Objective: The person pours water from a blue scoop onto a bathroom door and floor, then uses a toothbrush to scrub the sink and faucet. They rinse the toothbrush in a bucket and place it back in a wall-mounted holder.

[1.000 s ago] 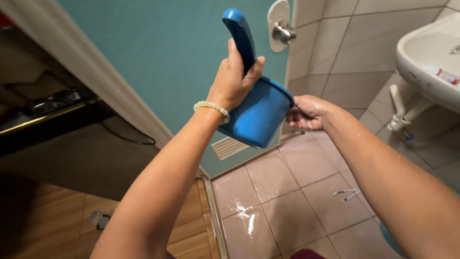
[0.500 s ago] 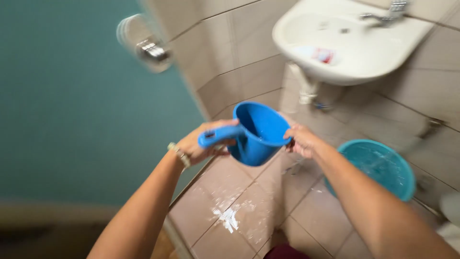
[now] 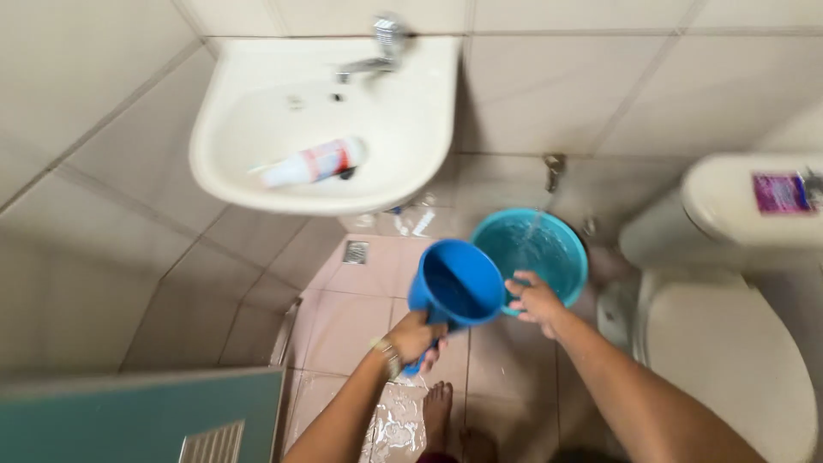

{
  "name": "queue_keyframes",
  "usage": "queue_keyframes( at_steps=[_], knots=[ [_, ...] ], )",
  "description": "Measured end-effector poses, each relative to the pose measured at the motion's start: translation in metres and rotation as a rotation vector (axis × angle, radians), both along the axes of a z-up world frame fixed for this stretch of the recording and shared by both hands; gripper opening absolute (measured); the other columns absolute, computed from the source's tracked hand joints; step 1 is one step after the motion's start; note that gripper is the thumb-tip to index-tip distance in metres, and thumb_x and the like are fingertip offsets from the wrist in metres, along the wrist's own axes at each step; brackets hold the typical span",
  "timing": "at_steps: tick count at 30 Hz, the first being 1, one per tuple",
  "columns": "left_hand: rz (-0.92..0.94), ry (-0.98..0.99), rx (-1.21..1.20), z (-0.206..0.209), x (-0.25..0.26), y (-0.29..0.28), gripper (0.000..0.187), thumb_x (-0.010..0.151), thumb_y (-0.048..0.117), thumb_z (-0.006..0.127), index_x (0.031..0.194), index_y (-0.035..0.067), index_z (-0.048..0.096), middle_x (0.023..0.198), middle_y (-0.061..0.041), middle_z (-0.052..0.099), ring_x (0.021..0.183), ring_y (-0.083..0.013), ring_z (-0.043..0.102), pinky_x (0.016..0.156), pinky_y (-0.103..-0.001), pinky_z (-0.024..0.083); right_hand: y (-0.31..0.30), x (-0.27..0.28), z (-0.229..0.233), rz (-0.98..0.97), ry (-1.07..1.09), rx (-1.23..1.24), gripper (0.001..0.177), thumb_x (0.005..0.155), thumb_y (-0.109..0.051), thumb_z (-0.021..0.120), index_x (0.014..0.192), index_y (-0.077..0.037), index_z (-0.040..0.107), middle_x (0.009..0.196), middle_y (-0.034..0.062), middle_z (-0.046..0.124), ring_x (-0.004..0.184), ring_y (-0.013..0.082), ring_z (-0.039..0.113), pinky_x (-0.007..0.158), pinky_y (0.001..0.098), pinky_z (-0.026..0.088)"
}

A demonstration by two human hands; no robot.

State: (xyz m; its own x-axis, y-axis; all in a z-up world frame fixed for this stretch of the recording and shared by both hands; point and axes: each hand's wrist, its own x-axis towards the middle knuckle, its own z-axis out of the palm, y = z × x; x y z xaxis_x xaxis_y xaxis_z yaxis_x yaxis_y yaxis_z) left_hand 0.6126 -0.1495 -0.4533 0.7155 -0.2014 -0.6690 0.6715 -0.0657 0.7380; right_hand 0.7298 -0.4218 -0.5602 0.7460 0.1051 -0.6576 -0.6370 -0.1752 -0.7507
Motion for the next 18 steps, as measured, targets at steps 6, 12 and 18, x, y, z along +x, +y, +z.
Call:
queue_keyframes(
  at_steps=[6,12,18],
  knots=[
    [-0.441,-0.439,0.859,-0.132,0.134,-0.06,0.053,0.099,0.017,0.06,0.137,-0.009,0.036,0.114,-0.035,0.067,0.104,-0.0441,0.068,0.089,-0.048,0.056,-0.021,0.01,0.012,0.043,-0.183,-0.241,0.082,0.091,-0.057,0.063,0.161,-0.03,0.03,0.169,0.0099,0.026,0.157,0.0298,0.025,0.123,0.0446,0.029],
    [-0.772,-0.246,1.1,-0.216,0.202,-0.103,0.047,0.099,0.015,0.053,0.144,0.003,0.042,0.133,-0.027,0.062,0.122,-0.0408,0.065,0.102,-0.049,0.053,-0.015,0.037,0.008,0.049,-0.152,-0.239,0.091,0.085,-0.067,0.057,0.163,-0.036,0.021,0.172,0.0122,0.002,0.158,0.0342,0.012,0.121,0.0467,0.028],
    [-0.886,-0.204,1.233,-0.256,0.224,-0.125,0.069,0.103,0.027,0.053,0.157,-0.002,0.021,0.14,-0.027,0.058,0.121,-0.0409,0.065,0.095,-0.051,0.057,-0.018,0.054,-0.024,0.089,-0.244,-0.263,0.095,0.084,-0.069,0.057,0.163,-0.034,0.018,0.17,0.0202,-0.002,0.153,0.0409,0.019,0.118,0.0474,0.035]
  ],
)
